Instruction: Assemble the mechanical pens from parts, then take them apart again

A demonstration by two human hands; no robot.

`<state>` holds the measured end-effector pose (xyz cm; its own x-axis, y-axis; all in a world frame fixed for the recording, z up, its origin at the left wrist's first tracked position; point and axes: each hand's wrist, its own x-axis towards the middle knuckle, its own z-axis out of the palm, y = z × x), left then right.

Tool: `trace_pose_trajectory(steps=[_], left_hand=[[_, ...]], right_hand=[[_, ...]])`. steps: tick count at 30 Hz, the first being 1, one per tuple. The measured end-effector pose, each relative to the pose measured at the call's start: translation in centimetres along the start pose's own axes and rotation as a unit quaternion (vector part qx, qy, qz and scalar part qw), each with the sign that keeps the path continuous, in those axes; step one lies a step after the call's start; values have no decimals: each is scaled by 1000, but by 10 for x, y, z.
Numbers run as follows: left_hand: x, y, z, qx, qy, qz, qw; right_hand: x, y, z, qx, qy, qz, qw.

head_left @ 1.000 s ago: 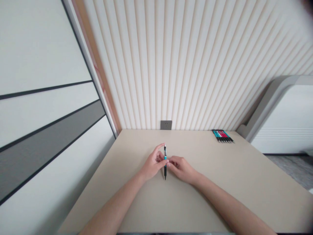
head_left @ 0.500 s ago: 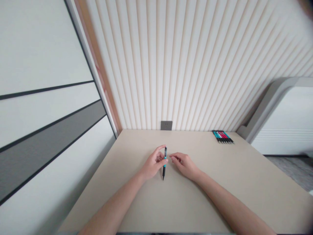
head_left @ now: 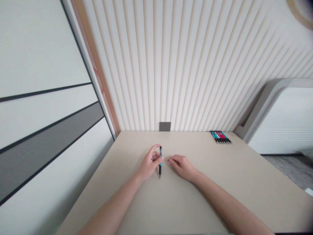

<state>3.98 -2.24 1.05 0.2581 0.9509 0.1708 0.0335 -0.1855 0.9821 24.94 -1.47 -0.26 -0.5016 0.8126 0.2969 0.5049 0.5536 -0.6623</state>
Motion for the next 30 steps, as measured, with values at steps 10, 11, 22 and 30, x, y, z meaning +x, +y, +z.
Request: trace_pose_trajectory(steps=[10,11,22,30], left_hand=[[1,0,0,7,8,3,1000],[1,0,0,7,9,4,1000],[2,-3,-2,10,6,5,1000],[1,-1,-1,28,-3,15,999]], right_hand=[[1,-1,1,-2,-9,-7,1000],[1,-1,1,-2,-10,-8,1000],[1,-1,1,-4,-24,-18,1000],[1,-4,0,-3,-32,-21,999]])
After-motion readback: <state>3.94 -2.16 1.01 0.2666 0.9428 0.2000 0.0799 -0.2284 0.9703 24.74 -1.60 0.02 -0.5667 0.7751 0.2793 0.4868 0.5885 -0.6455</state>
